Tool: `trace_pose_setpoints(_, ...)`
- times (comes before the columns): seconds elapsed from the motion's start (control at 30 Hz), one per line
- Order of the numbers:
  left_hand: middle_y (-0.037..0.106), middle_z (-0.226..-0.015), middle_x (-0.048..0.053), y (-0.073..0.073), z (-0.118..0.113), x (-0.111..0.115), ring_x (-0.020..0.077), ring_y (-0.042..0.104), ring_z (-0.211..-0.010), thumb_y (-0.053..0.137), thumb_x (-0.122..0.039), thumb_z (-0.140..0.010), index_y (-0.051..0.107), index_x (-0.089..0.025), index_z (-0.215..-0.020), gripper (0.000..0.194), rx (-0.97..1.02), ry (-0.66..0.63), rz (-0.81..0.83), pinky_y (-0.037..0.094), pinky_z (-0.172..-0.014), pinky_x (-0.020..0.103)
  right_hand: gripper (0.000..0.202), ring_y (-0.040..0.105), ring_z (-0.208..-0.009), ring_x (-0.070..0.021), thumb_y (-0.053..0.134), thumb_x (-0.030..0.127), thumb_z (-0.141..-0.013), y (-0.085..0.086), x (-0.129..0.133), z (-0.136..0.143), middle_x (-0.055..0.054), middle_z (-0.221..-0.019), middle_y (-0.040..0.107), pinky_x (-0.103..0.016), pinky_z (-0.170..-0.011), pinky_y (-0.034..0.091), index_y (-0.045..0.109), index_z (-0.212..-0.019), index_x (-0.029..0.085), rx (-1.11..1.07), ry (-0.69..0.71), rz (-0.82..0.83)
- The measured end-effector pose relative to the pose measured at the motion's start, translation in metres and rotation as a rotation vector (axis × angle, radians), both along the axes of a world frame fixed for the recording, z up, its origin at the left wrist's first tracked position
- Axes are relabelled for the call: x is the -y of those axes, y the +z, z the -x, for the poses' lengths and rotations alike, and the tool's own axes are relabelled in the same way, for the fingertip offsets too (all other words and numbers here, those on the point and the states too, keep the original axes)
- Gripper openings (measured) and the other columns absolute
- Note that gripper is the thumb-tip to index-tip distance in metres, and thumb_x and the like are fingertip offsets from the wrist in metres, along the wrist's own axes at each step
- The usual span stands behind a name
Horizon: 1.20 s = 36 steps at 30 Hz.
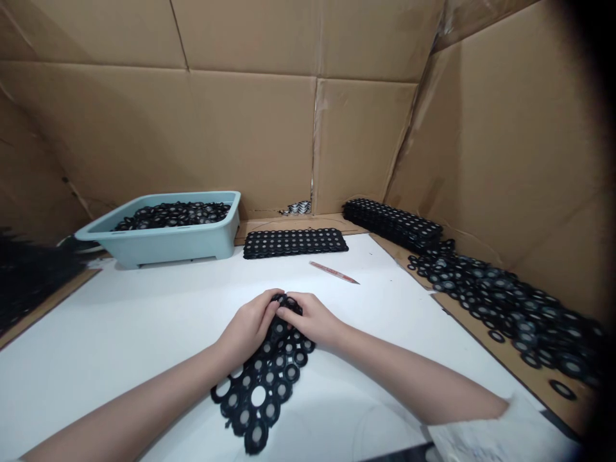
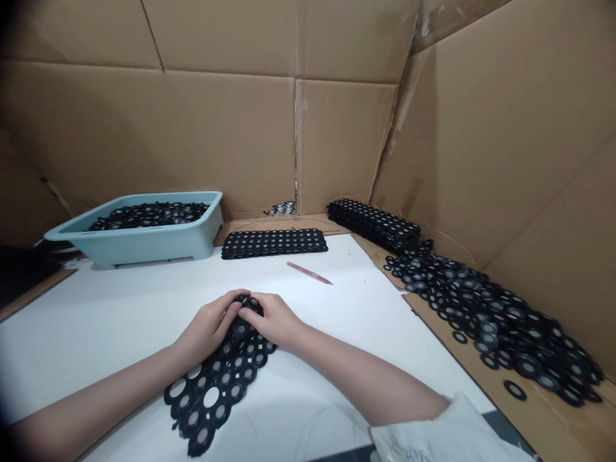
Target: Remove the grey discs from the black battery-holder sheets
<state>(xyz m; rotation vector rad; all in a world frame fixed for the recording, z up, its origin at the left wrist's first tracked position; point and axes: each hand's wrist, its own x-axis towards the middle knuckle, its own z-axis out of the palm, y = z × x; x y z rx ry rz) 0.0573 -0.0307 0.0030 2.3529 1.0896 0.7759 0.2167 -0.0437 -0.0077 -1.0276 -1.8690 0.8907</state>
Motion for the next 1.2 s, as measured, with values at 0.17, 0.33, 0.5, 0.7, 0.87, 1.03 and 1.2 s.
trace_pose_setpoints(0.17,0.058,-0.099,0.003,0.003,-0.002,0.004,0.0163,0.055,-0.089,0.036,-0.031,-0.085,0.044,-0.02,-0.108,0.026,0.016,-0.027,0.061,0.042,-0.078,0.028,0.014,0.054,-0.079,-0.0154,0.046,0.019,-0.078,0.003,0.004,0.0,-0.003,-0.087,0.059,-0.025,-0.069,0.04,0.051,-0.091,0.017,0.079,0.032,-0.112)
trace_pose_setpoints(0.33,0.057,-0.073,0.0,0.004,0.0,-0.005,0.0149,0.054,-0.071,0.03,-0.031,-0.086,0.053,-0.018,-0.079,0.027,0.184,0.089,0.122,0.042,-0.067,0.027,0.007,0.051,-0.068,-0.0133,0.049,0.023,-0.077,0.003,0.004,0.0,-0.001,-0.076,0.057,-0.024,-0.062,0.038,0.048,-0.08,0.017,0.164,0.036,-0.102)
trace_pose_setpoints(0.5,0.044,-0.056,-0.002,0.007,0.012,-0.023,0.0118,0.044,-0.049,0.023,-0.033,-0.087,0.046,-0.016,-0.076,0.031,0.51,0.44,0.083,0.037,-0.045,0.023,0.011,0.05,-0.072,-0.0139,0.048,0.025,-0.077,0.004,0.006,-0.002,-0.001,-0.08,0.055,-0.026,-0.065,0.038,0.043,-0.086,0.019,0.129,0.005,-0.022)
trace_pose_setpoints(0.7,0.054,-0.08,0.003,0.005,0.007,0.001,0.0125,0.052,-0.072,0.03,-0.015,-0.086,0.047,-0.016,-0.101,0.023,0.122,0.085,-0.437,0.042,-0.065,0.024,0.008,0.047,-0.066,-0.0123,0.048,0.022,-0.075,0.002,0.005,0.001,0.002,-0.071,0.05,-0.025,-0.061,0.037,0.041,-0.078,0.019,0.026,-0.054,0.029)
trace_pose_setpoints(0.87,0.057,-0.082,0.006,0.002,0.005,0.018,0.0161,0.052,-0.074,0.034,-0.004,-0.081,0.041,-0.014,-0.116,0.038,-0.063,-0.112,-0.8,0.04,-0.067,0.029,0.009,0.047,-0.065,-0.0117,0.052,0.021,-0.071,-0.003,-0.002,0.005,0.002,-0.068,0.051,-0.024,-0.062,0.038,0.046,-0.066,0.017,-0.08,-0.136,0.053)
trace_pose_setpoints(1.03,0.058,-0.083,0.004,-0.008,0.003,0.024,0.0155,0.054,-0.075,0.034,-0.008,-0.082,0.043,-0.018,-0.109,0.03,-0.055,-0.119,-0.676,0.043,-0.068,0.029,0.005,0.051,-0.067,-0.0126,0.055,0.02,-0.068,-0.006,-0.004,0.005,0.0,-0.07,0.056,-0.025,-0.064,0.04,0.053,-0.066,0.015,-0.129,-0.184,0.1)
trace_pose_setpoints(1.2,0.056,-0.094,0.006,-0.016,-0.001,0.014,0.0177,0.054,-0.086,0.031,-0.015,-0.086,0.04,-0.018,-0.11,0.026,-0.098,-0.008,-0.453,0.044,-0.075,0.033,0.008,0.052,-0.069,-0.0128,0.052,0.01,-0.066,-0.005,-0.002,0.004,0.001,-0.07,0.058,-0.024,-0.066,0.04,0.057,-0.068,0.015,-0.057,-0.085,0.028)
